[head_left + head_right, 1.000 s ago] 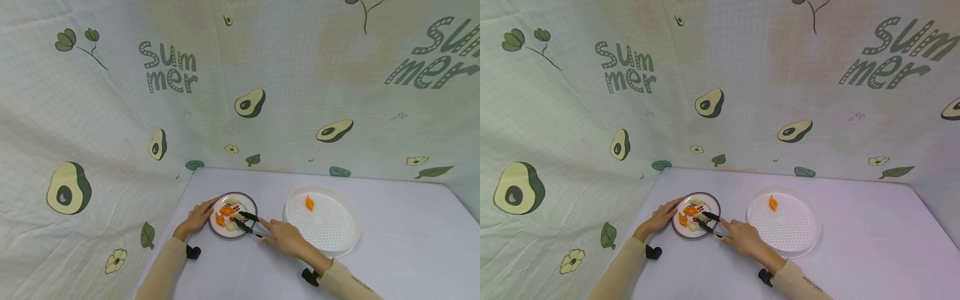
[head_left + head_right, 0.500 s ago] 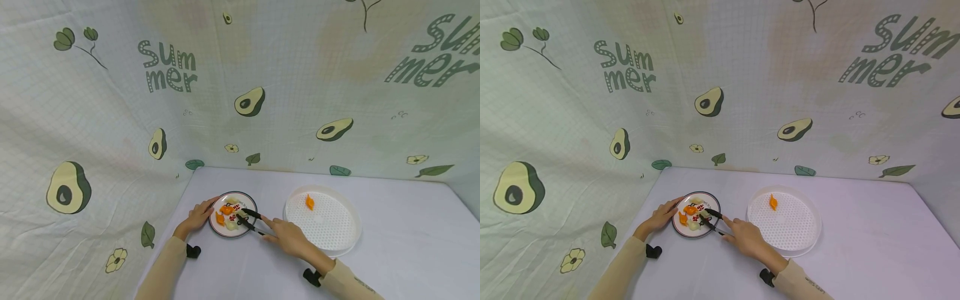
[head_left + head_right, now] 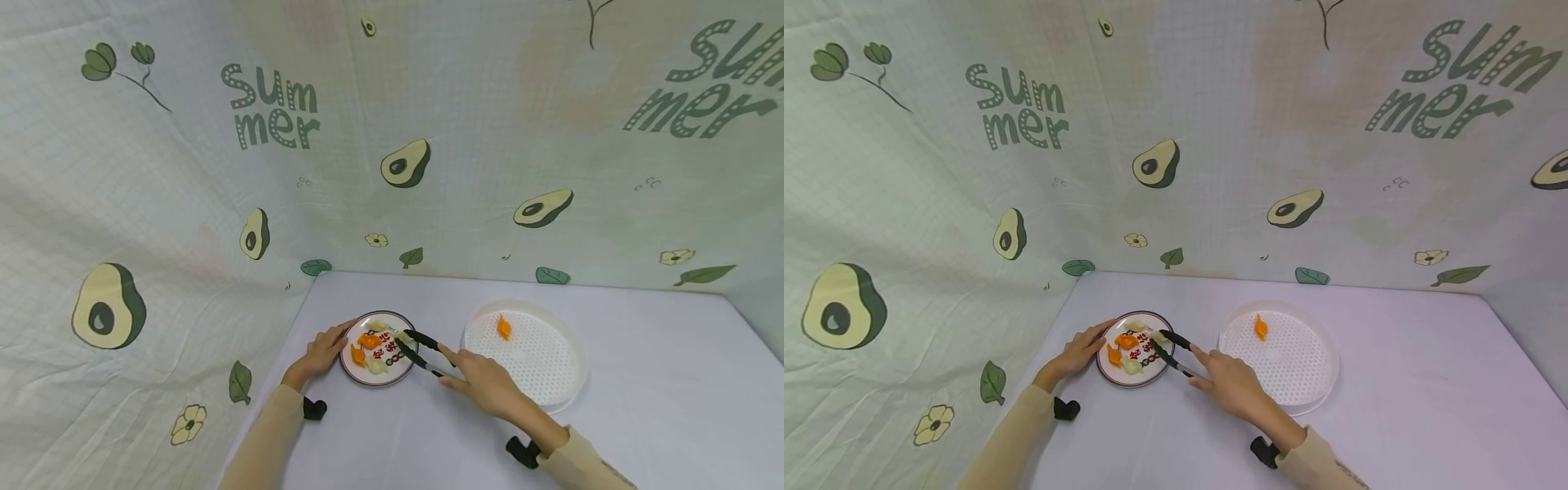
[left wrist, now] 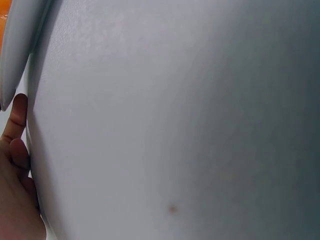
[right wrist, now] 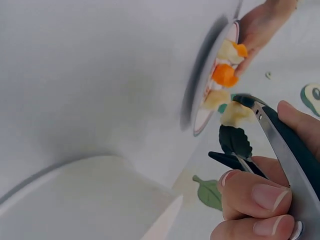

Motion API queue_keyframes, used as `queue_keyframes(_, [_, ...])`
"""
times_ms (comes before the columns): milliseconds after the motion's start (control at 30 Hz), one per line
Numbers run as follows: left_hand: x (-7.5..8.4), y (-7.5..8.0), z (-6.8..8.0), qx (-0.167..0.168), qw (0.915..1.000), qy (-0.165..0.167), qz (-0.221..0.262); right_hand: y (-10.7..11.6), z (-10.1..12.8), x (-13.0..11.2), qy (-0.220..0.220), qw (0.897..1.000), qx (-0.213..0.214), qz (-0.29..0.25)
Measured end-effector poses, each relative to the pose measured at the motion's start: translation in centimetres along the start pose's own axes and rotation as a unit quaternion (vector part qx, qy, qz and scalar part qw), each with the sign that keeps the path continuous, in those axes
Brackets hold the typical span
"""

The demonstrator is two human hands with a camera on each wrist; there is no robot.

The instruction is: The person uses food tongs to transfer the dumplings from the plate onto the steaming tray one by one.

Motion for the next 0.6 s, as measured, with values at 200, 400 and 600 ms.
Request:
queue_keyframes(200, [-0.1, -0.1, -0.1, -0.003, 1.0, 0.0, -0.002, 1.3, 1.2, 0.8, -0.013, 1.0, 0.015, -0.019])
queue_keyframes(400, [-0.2, -0.1, -0.1, -0.003, 1.0, 0.002, -0.001, 2.8, 2.7, 2.0, -0.021, 0.999, 0.028, -0.02])
queue_keyframes(600, [-0.1, 0.0, 0.0, -0.001, 1.0, 0.008, 0.001, 4.3, 4.3, 3.2, -0.021, 0.998, 0.051, -0.015])
Point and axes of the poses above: each hand's wrist, its own z-axis away from the middle knuckle, its own y-axis out of the back of the hand, x = y × z, the point moved 7 cm from there along -z, towards the middle knuckle, and after that the axes turned 4 degrees about y, right-handed, at the moved point
